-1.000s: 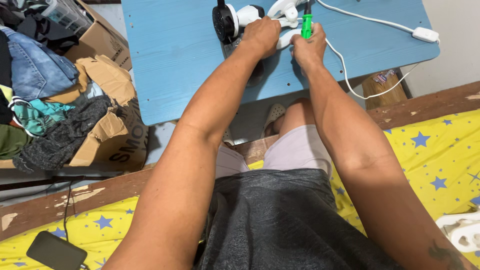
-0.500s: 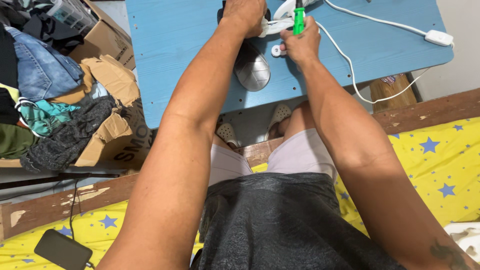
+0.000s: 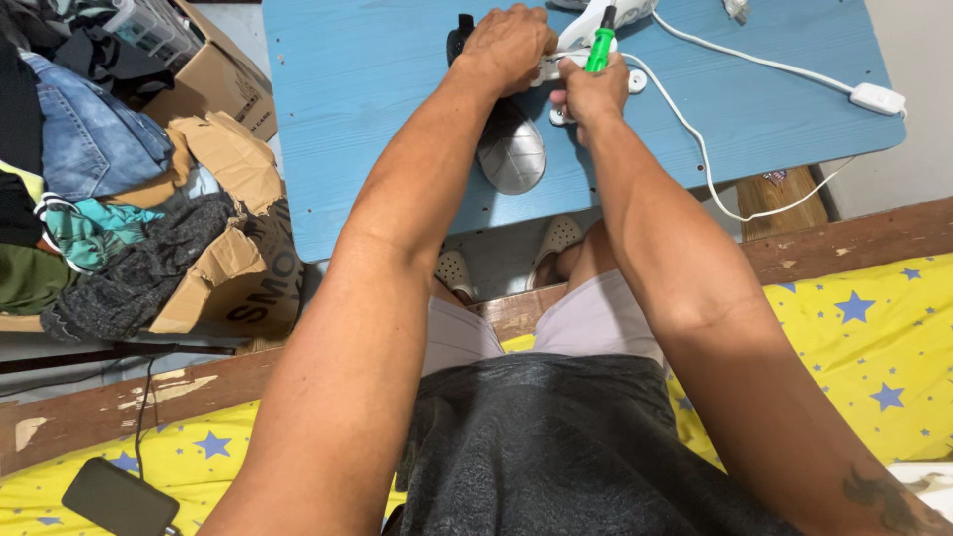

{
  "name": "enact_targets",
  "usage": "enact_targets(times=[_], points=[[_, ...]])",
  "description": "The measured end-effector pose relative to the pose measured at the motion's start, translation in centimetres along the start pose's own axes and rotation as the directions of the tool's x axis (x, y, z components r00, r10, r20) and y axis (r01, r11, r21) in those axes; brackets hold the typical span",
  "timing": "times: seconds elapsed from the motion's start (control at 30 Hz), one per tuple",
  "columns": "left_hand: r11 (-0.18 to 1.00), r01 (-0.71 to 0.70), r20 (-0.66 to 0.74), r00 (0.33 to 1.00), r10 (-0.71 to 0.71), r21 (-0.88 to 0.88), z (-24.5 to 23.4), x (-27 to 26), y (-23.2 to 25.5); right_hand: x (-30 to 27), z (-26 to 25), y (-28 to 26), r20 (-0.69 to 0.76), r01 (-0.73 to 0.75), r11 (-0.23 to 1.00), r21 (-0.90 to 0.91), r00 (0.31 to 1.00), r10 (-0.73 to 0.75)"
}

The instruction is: The person uses a green screwdriver to remove screws and disassemble a small white electric fan on a blue table. They remove the fan blades, the front grille, and the rear housing, placing the separated parts on the table.

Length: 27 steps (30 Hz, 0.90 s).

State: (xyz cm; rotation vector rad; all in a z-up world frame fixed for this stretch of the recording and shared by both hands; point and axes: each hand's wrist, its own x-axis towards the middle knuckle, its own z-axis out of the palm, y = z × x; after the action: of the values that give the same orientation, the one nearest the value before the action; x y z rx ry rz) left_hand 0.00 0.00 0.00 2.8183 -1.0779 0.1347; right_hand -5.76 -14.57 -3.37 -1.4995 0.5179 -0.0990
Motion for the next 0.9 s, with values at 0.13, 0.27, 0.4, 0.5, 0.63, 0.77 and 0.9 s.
enact_targets(times=[0.13, 0.27, 0.4, 0.5, 0.63, 0.77, 0.9], points=[[1.000, 0.002, -0.001, 1.000, -0.002, 0.007, 0.7, 0.0, -0.1, 0.3, 0.2, 0.2, -0.013, -0.018, 0.999, 0.026, 1.000, 0.018], [1.000, 0.020, 0.074, 0.997, -0.022, 0.021, 0.4, 0.4, -0.5, 0.5, 0.0, 0.0, -0.013, 0.000, 1.000, 0.022, 1.000, 0.000], [0.998, -0.012, -0.030, 1.000, 0.010, -0.068, -0.3, 0.3, -0.7, 0.6, -0.3, 0.3, -0.006, -0.022, 0.999, 0.046, 1.000, 0.022], [0.995, -0.071, -0.181, 0.982, 0.058, -0.068, -0.7, 0.0, -0.8, 0.6, -0.2, 0.5, 0.055, -0.007, 0.980, 0.201, 0.999, -0.004], [0.989, 0.028, -0.052, 0.998, -0.036, -0.148, -1.0, 0.0, -1.0, 0.7, 0.4, 0.9, 0.096, -0.032, 0.945, 0.325, 0.995, 0.001], [0.991, 0.009, -0.071, 0.997, -0.019, -0.137, -0.8, 0.2, -0.9, 1.0, 0.1, 1.2, 0.149, -0.074, 0.922, 0.379, 0.989, 0.018], [0.996, -0.029, -0.131, 0.991, 0.017, -0.089, -0.4, 0.0, -0.7, 1.5, 0.5, 2.0, 0.160, -0.008, 0.917, 0.399, 0.985, -0.061]])
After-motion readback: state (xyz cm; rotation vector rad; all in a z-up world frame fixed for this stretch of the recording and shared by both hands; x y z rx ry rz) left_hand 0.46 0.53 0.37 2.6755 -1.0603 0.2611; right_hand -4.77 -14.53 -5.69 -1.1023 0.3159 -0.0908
